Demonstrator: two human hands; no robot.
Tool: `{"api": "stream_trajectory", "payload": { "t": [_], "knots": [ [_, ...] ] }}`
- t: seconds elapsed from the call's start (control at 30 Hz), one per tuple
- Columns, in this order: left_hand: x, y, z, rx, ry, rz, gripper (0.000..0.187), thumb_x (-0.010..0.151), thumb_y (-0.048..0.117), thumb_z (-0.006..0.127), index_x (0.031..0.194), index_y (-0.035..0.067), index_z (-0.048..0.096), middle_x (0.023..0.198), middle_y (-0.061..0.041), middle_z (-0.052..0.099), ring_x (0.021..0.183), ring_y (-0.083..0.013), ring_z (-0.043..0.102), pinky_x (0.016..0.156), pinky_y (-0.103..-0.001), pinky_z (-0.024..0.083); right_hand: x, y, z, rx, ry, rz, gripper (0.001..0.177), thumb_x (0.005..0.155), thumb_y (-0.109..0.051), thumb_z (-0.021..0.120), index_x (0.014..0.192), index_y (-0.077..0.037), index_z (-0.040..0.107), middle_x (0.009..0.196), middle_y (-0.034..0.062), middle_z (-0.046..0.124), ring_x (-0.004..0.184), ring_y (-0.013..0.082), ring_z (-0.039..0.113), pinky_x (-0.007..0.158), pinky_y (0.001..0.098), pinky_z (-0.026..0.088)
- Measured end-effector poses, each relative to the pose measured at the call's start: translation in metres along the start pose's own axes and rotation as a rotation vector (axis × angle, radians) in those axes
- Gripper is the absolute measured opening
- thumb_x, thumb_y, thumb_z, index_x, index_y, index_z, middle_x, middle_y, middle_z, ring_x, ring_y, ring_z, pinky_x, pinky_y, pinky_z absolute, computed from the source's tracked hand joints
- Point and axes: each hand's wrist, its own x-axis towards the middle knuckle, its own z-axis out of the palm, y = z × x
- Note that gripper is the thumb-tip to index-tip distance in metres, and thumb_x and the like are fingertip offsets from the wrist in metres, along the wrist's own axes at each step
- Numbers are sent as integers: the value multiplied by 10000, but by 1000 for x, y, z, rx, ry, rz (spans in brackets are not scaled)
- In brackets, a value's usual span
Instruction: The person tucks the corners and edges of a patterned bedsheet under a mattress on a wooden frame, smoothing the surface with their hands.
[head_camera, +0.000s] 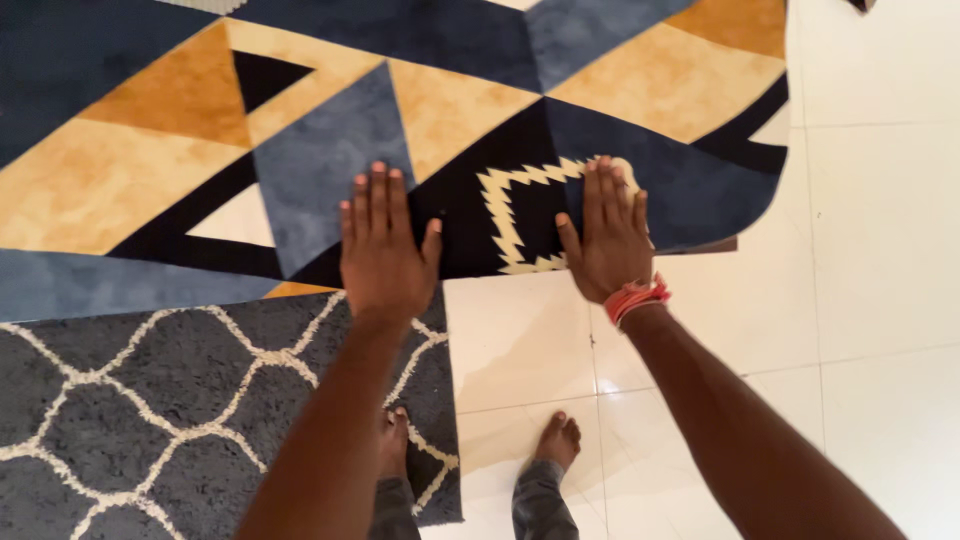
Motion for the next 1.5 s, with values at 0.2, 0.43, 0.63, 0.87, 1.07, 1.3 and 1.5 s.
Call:
{"api": "stream_trajectory", "payload": {
  "t": [0.2,0.43,0.63,0.87,1.07,1.3,1.5],
  "knots": [
    [6,33,9,87,2,-17,724,1084,463,327,1630,2,207,1704,-192,171,1571,-380,125,1263,-514,92,-13,106,-36,-52,33,173,764,1081,-495,366,1642,-16,166,1710,217,162,1581,373,146,1242,597,100],
    [57,199,69,-66,-19,261,748,1053,500,373,1603,12,236,1703,-143,180,1572,-338,139,1265,-487,112,-12,174,-45,-93,14,109,768,1057,-484,408,1640,-49,161,1710,187,164,1579,365,165,1246,582,170],
    [62,248,79,-89,51,253,769,1035,515,416,1605,22,265,1696,-136,212,1560,-340,174,1256,-491,137,-8,199,-62,5,49,87,766,1045,-450,437,1628,-29,174,1700,203,179,1562,368,185,1214,565,208],
    [64,255,73,-81,73,260,752,1008,481,482,1591,37,312,1668,-159,290,1548,-368,253,1247,-510,198,10,208,-74,5,81,-112,750,1023,-467,433,1631,-99,195,1700,109,217,1585,309,207,1264,525,198],
    [63,261,61,-70,57,248,749,1009,453,494,1587,15,306,1668,-170,281,1547,-365,231,1241,-506,185,17,243,-70,180,36,239,824,976,-507,467,1621,-98,157,1685,156,157,1545,385,124,1178,563,176],
    [70,261,61,-89,39,231,761,1006,447,506,1592,6,300,1683,-162,259,1558,-367,202,1244,-507,167,62,232,-81,73,140,-117,808,980,-493,424,1625,-51,218,1660,209,276,1512,415,239,1180,550,232],
    [69,261,54,-114,7,186,750,1009,446,510,1595,24,308,1689,-149,270,1562,-354,211,1252,-497,164,111,210,-90,-102,89,-367,715,970,-465,436,1568,-92,314,1627,104,351,1498,291,328,1203,513,250]
  ]
}}
